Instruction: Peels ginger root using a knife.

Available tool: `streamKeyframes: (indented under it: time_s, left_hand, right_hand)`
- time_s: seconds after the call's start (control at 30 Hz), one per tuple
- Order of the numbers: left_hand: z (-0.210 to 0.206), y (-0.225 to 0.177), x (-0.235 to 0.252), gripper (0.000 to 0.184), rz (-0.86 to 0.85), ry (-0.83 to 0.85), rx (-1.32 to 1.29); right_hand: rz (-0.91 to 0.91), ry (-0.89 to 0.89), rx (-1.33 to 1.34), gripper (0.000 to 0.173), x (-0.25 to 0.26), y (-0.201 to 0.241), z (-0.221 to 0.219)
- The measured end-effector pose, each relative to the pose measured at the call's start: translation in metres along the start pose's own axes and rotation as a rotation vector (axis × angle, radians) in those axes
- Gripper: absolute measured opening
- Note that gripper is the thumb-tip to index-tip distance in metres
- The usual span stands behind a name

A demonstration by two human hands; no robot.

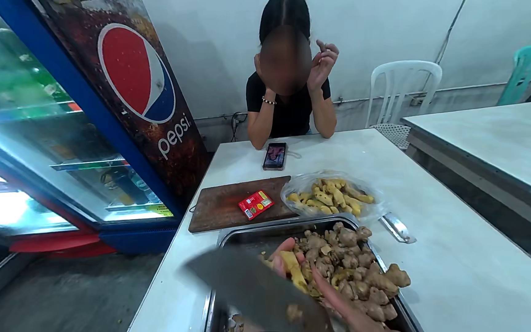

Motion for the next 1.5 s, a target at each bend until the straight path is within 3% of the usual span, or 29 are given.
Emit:
streamKeyframes:
  time_s: [0.13, 0.53, 0.8, 0.93, 1.0, 1.23, 1.37, 1.5]
  left_hand:
    - [-0.004, -0.001, 0.001, 0.038, 0.097, -0.068, 0.039]
    - [0.0, 0.006, -0.008, 0.03, 0.094, -0.057, -0.177]
    - [0.007, 0.004, -0.008, 0.028, 0.098, -0.01, -0.103]
    - [-0.001, -0.001, -0.009, 0.026, -0.033, 0.021, 0.295]
    - [-0.003, -0.001, -0.01, 0.028, -0.062, 0.059, 0.364]
    - [0.002, -0.004, -0.005, 0.03, -0.087, 0.185, 0.24]
    - [-0.006, -0.009, -0.013, 0.034, 0.03, 0.009, 0.242]
    - [-0.001, -0.006, -0.008, 0.031, 0.131, -0.066, 0.009]
  right_hand:
    - [0.049, -0.057, -0.349, 0.086, -0.001, 0.006, -0.003]
    - [0.063, -0.093, -0.541, 0.066, 0.001, 0.001, 0.0]
    - [0.072, -0.039, -0.4, 0.058, 0.0, -0.004, 0.005]
    - [-0.003, 0.02, -0.283, 0.076, -0.001, -0.004, 0.002]
    - [-0.036, 0.032, -0.247, 0.081, 0.0, -0.004, 0.002]
    - [0.051, 0.027, -0.149, 0.066, 0.003, -0.004, 0.01]
    - [-0.018, 0.044, 0.146, 0.065, 0.006, -0.006, 0.015]
    - [-0.087, 0.113, 0.342, 0.059, 0.006, -0.008, 0.019]
Point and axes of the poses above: each hand's wrist, its own x-axis towards the middle knuckle, its own z-axis out of the back of the hand, y = z × x, the point moved 4 cm from there along x, towards the middle knuckle, and after that the axes turned 7 degrees about -x, right-handed, at the moved point
